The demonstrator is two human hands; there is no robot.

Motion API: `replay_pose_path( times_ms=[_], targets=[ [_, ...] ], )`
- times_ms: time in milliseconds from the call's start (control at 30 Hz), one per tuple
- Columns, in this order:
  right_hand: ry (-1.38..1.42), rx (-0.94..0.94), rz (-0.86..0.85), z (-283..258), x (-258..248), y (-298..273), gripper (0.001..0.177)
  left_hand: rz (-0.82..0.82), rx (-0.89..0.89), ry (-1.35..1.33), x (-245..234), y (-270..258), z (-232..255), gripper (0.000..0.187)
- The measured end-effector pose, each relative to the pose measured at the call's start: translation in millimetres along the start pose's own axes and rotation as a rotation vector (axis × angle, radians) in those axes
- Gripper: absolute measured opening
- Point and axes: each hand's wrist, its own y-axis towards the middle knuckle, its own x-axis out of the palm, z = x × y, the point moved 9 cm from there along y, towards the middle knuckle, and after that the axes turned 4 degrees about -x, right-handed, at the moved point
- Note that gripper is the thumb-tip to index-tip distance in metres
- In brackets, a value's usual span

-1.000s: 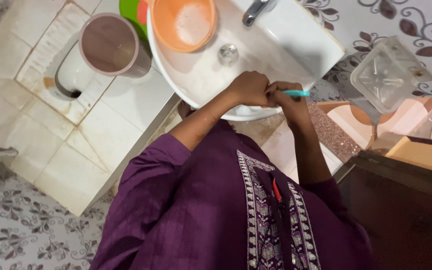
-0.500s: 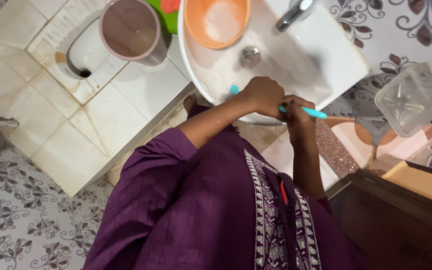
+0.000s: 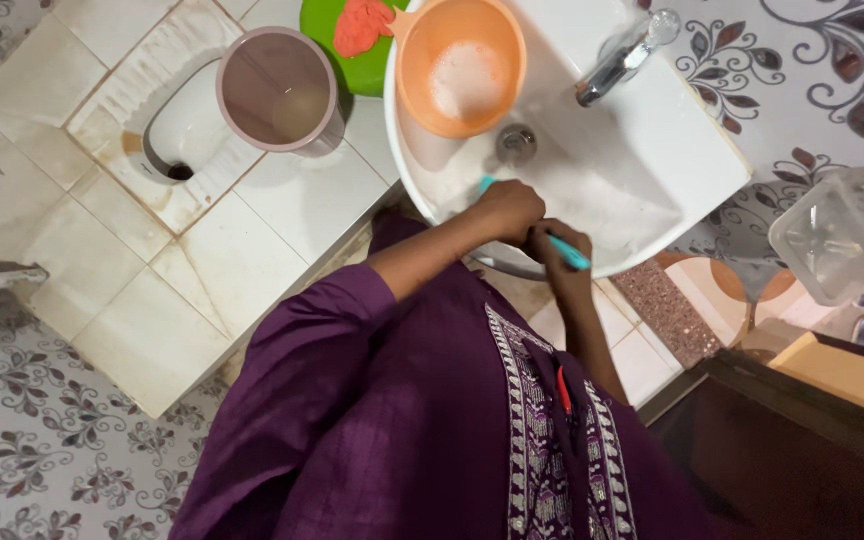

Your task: The person scrubs the inside of a white bathroom sink using a blue scrub brush. They repeatedly dip the brush into an orange bucket containing soapy water and scrub the sink basin and drain area. The person also rinses the brush under the running tap.

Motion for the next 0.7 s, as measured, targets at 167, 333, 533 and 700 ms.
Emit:
replay_pose_path(
  times_ms=[167, 333, 533, 700],
  targets=[
    [0.369, 0.147, 0.029, -2, 2, 37, 0.023, -0.069, -0.096, -0.035, -59, -25, -19, 0.062],
    [-0.452, -0.193, 0.086, -36, 28, 48, 0.019, 0.139, 0.077, -0.348, -4, 18, -53, 0.045],
    [-0.484, -0.110, 0.201, -34, 37, 10, 0.019, 0.016, 0.211, -0.147, 8, 3, -29, 0.036],
    [0.390, 0.204, 0.282, 8, 28, 10, 0.022, -0.118, 0.188, 0.058, -49, -22, -25, 0.053]
  ],
)
